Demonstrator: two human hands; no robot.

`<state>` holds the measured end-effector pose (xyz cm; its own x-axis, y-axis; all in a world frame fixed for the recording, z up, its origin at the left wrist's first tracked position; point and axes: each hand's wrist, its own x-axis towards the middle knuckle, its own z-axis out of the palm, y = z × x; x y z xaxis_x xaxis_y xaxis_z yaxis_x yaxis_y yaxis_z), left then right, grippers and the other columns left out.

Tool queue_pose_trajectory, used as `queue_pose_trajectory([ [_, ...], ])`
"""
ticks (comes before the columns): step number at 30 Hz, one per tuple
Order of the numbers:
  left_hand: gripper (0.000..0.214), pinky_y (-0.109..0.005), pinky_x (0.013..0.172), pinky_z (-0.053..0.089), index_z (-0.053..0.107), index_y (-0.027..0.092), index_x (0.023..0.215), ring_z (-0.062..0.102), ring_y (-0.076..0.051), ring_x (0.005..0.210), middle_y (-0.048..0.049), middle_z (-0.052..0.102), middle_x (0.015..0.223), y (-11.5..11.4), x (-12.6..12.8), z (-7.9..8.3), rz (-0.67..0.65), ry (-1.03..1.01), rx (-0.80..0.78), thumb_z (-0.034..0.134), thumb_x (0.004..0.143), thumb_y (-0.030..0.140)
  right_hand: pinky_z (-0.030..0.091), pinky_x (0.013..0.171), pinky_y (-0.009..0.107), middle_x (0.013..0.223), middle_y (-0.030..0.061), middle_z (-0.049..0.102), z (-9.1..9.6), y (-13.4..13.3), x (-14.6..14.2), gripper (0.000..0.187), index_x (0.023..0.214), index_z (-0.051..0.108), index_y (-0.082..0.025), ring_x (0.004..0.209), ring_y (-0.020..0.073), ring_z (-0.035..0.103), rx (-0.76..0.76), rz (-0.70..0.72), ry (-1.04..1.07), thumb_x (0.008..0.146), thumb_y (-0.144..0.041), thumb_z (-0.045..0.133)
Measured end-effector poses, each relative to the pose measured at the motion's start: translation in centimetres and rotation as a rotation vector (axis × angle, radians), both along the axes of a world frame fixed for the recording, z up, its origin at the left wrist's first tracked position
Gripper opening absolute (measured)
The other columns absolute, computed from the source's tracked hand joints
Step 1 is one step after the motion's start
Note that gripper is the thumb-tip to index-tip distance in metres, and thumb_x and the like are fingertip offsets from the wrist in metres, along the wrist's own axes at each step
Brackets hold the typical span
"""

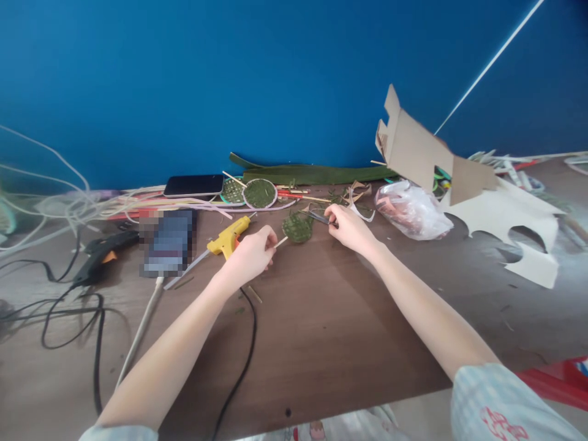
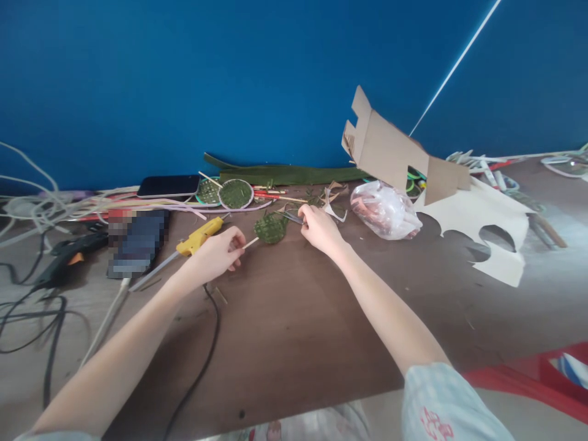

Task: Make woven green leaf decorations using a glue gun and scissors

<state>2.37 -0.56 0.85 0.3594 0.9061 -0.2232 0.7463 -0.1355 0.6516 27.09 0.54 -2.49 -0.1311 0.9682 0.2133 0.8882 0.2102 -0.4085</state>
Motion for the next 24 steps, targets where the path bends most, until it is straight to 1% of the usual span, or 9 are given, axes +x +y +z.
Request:
queue_pose_trajectory([
  [2,0.008,-0.018,0.043,0.045,0.041,0.02,0.08,0.059,-0.009,0.051,0.0015,0.056,0.074,0.3,-0.2,0.1,0.039,-0.08,-0.043,0.045,0.076,0.015,0.043,0.07,0.031,0.081,0.0059,0.055,-0.1,0.1,0.1,0.028,0.09,0.05,-0.018,0.073,0.0191,0.052,0.022,-0.017,0.026,0.066,-0.005,0.045],
  [5,0.01,-0.018,0.044,0.047,0.04,0.02,0.079,0.058,-0.008,0.05,0.0025,0.054,0.071,0.7,-0.4,0.4,0.059,-0.148,-0.089,0.046,0.076,0.013,0.043,0.068,0.031,0.081,0.0058,0.055,0.0,0.2,0.4,0.029,0.092,0.05,-0.018,0.07,0.0177,0.052,0.041,-0.056,0.068,0.066,-0.006,0.045],
  [7,0.011,-0.018,0.045,0.048,0.04,0.02,0.079,0.058,-0.008,0.05,0.0036,0.054,0.065,0.8,-0.5,0.5,0.038,-0.166,-0.123,0.047,0.075,0.012,0.044,0.068,0.031,0.081,0.0049,0.056,0.5,0.1,0.5,0.029,0.093,0.05,-0.019,0.068,0.0167,0.052,0.047,-0.075,0.118,0.066,-0.007,0.047],
  [10,0.01,-0.019,0.046,0.048,0.042,0.02,0.079,0.058,-0.01,0.05,0.004,0.054,0.059,0.6,-0.4,0.3,-0.036,-0.122,-0.133,0.046,0.075,0.013,0.045,0.07,0.031,0.081,0.0029,0.056,1.2,-0.1,0.8,0.03,0.094,0.05,-0.02,0.067,0.0151,0.053,0.019,-0.061,0.207,0.066,-0.01,0.051],
  [12,0.007,-0.02,0.046,0.046,0.045,0.02,0.08,0.059,-0.011,0.052,0.0027,0.055,0.061,0.5,-0.4,-0.3,-0.069,-0.083,-0.1,0.046,0.075,0.015,0.045,0.069,0.031,0.08,0.0017,0.056,1.5,-0.1,0.9,0.032,0.095,0.05,-0.02,0.067,0.0146,0.054,-0.028,-0.027,0.244,0.065,-0.01,0.052],
  [14,0.006,-0.021,0.046,0.045,0.047,0.02,0.08,0.06,-0.012,0.054,0.0011,0.057,0.067,0.5,-0.4,-0.9,-0.077,-0.056,-0.027,0.045,0.075,0.017,0.045,0.068,0.03,0.079,0.0011,0.057,1.7,-0.2,1.0,0.032,0.095,0.051,-0.02,0.067,0.0144,0.054,-0.074,0.005,0.255,0.064,-0.009,0.052],
  [18,0.01,-0.024,0.054,0.047,0.05,0.019,0.083,0.06,-0.012,0.054,-0.0001,0.059,0.07,0.9,-0.7,-1.6,-0.013,-0.01,0.159,0.041,0.078,0.019,0.044,0.067,0.029,0.078,0.001,0.057,1.6,-0.1,1.3,0.03,0.093,0.052,-0.02,0.068,0.0146,0.054,-0.114,0.021,0.244,0.064,-0.009,0.052],
  [21,0.014,-0.025,0.059,0.048,0.051,0.019,0.086,0.06,-0.012,0.055,-0.0001,0.061,0.072,1.3,-0.9,-1.3,0.063,-0.037,0.189,0.04,0.078,0.017,0.043,0.065,0.028,0.077,0.0003,0.058,1.4,0.0,1.6,0.031,0.092,0.053,-0.02,0.068,0.0141,0.053,-0.138,0.041,0.221,0.063,-0.009,0.052],
  [24,0.013,-0.025,0.058,0.049,0.051,0.018,0.086,0.06,-0.012,0.056,0.0002,0.059,0.068,1.3,-0.9,-0.1,0.15,-0.054,0.177,0.041,0.078,0.017,0.042,0.061,0.025,0.077,-0.0004,0.058,1.1,0.0,1.6,0.031,0.091,0.053,-0.021,0.066,0.0129,0.052,-0.165,0.1,0.196,0.063,-0.009,0.052],
])
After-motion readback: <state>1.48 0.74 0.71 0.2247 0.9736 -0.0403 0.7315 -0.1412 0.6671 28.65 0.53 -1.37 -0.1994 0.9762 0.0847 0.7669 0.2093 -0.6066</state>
